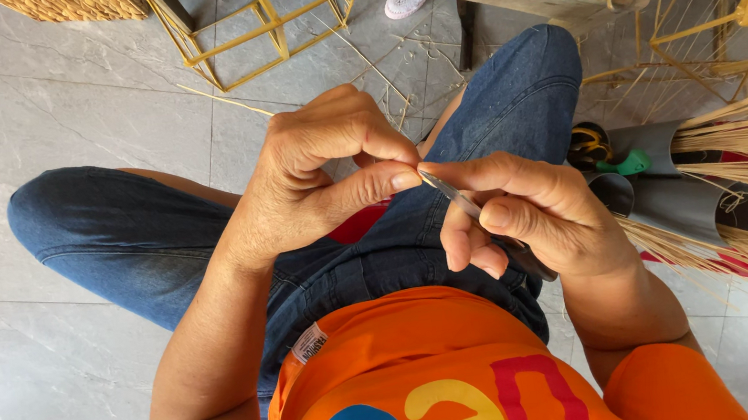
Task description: The person sits on a stool and uses a knife to sharpen thin wooden sticks one by one. They repeatedly scrape the blade along the sticks to create a point, then place the sharpened sticks onto a nearby wooden table. The person occasionally reaches for new sticks from a pile on the table.
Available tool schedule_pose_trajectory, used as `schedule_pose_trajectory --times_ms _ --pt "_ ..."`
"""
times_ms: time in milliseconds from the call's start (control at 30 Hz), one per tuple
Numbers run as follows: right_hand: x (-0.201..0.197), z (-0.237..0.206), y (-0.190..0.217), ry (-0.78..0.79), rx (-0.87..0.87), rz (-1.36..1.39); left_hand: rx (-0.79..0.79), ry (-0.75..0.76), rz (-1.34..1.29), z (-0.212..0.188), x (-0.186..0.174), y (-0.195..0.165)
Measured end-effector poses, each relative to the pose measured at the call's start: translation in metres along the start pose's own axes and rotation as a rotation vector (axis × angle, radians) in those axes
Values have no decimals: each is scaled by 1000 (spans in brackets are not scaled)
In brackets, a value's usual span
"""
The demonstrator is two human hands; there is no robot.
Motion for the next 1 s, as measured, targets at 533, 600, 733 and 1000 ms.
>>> schedule_pose_trajectory --times_ms 533,600,733,1000 --pt "-3 0 -5 69 23 60 17 6 48 0 1 -4" --pt "-3 0 -5 63 30 62 21 7 53 1 1 -4" --pt "-3 1 -5 52 33 57 2 7 42 1 0 -4" --pt "-4 0 -5 62 40 62 -5 10 60 1 1 -5"
Point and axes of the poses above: each hand's wrist, its own z-axis towards the middle knuckle, its own x-axis out of the palm, y = z × x, the point moved 7 cm from there along z, towards the middle knuckle, and after that the axes turned 14 degrees about -z, right-handed, at the moved point
